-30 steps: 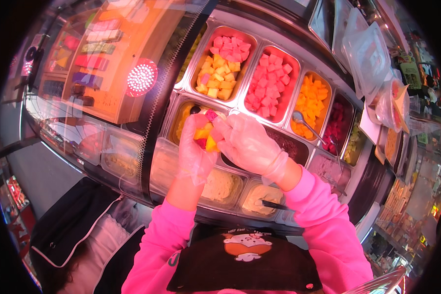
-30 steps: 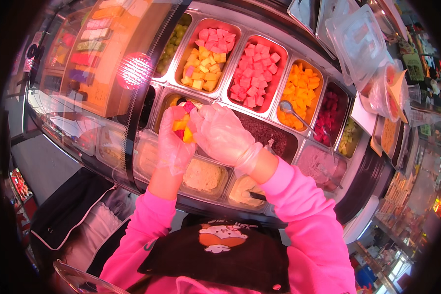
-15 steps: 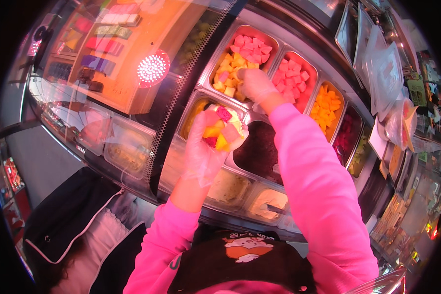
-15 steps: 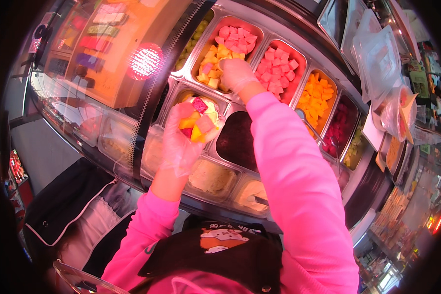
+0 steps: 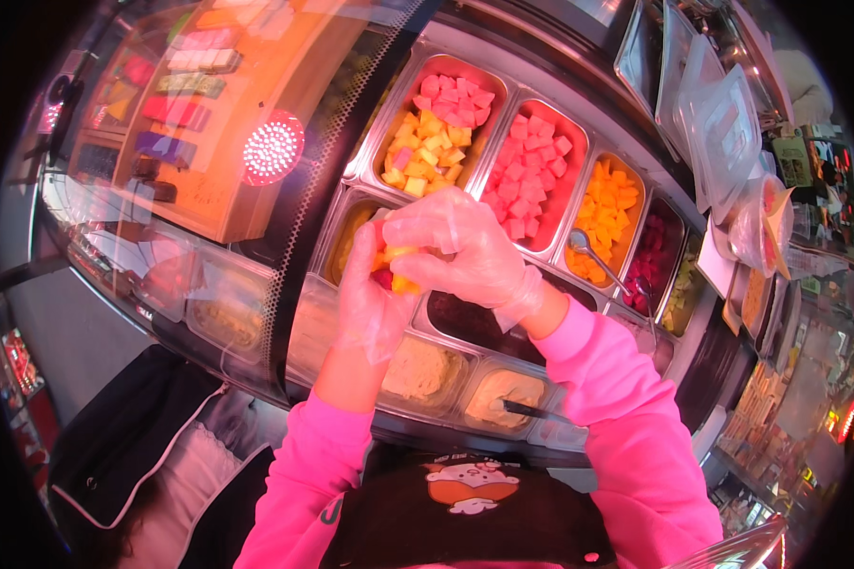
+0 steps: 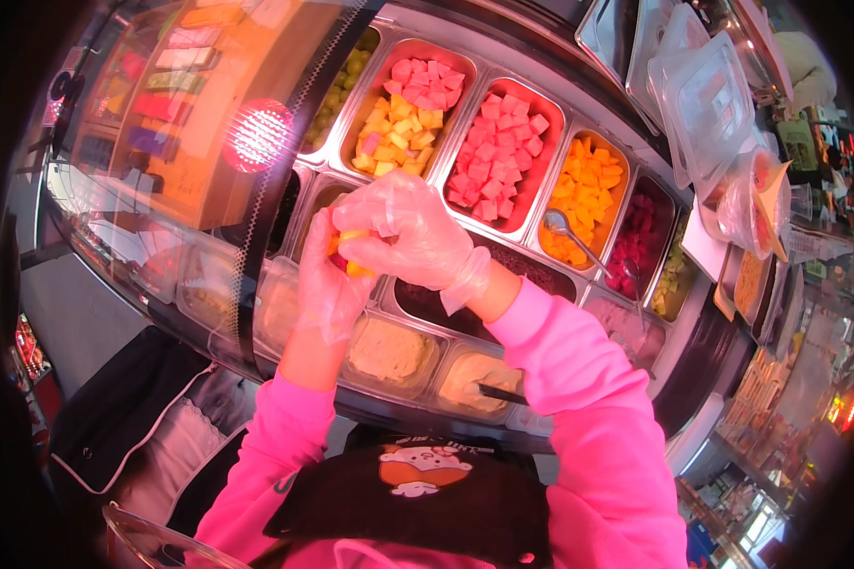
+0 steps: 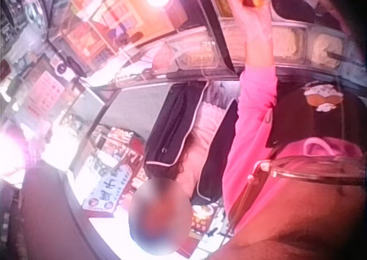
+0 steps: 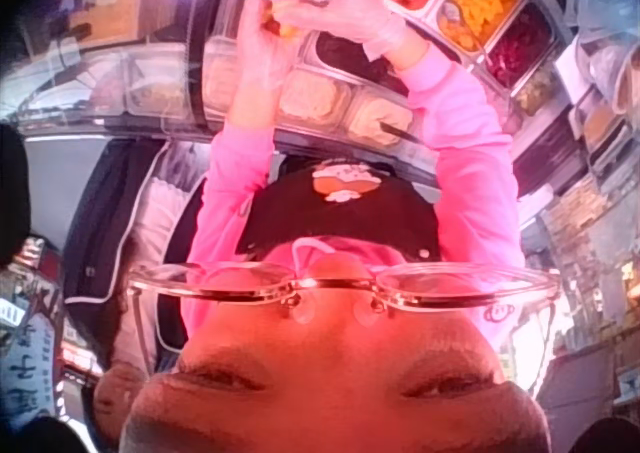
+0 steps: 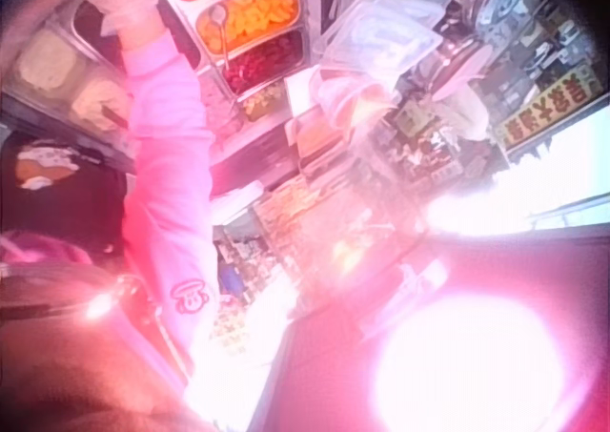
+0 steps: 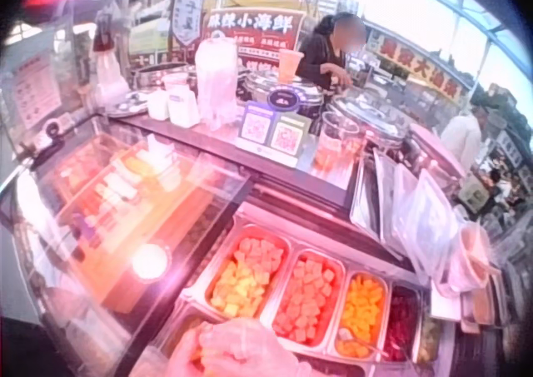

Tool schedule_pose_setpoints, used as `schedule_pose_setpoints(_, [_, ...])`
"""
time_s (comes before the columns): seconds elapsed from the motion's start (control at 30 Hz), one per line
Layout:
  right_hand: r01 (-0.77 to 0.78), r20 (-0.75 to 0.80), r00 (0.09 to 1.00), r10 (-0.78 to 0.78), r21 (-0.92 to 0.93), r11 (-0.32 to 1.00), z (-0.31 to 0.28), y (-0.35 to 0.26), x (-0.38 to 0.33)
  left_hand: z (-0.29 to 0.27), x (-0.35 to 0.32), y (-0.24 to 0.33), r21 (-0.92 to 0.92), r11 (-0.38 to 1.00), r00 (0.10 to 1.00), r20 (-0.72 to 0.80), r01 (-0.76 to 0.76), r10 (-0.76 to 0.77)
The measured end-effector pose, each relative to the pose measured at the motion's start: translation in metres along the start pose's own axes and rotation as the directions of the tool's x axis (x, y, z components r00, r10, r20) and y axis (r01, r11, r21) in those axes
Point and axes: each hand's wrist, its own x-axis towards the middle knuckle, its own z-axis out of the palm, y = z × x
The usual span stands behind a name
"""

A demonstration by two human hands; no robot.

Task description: The person assembles a street food item by hand, scooping various colorful toppings and fillings from a refrigerated display case into a dough pocket, then sealing and coating it in crumbs before placing it in a container.

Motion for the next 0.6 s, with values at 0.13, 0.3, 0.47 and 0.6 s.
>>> schedule_pose_setpoints(0.13, [-0.370,-0.034,0.915,0.403,0.333,0.868,-0.013,0.038,0.003,0.004,-0.002,-0.002,0.005,1.000,0.999,0.049,0.018,-0.018])
schedule_pose_setpoints(0.3, [-0.473,-0.140,0.864,0.483,-0.553,0.686,-0.048,0.144,0.054,0.011,0.000,0.002,-0.025,0.999,0.990,0.137,0.044,-0.040])
schedule_pose_setpoints(0.47, [-0.342,0.050,0.902,0.429,-0.524,0.780,-0.011,0.172,0.066,0.004,0.005,0.007,-0.025,1.000,0.990,0.141,0.008,-0.004])
schedule_pose_setpoints(0.6, [-0.361,0.149,0.839,0.524,-0.568,0.739,0.022,0.156,0.062,-0.006,0.009,0.006,-0.020,0.999,0.996,0.087,-0.027,0.028])
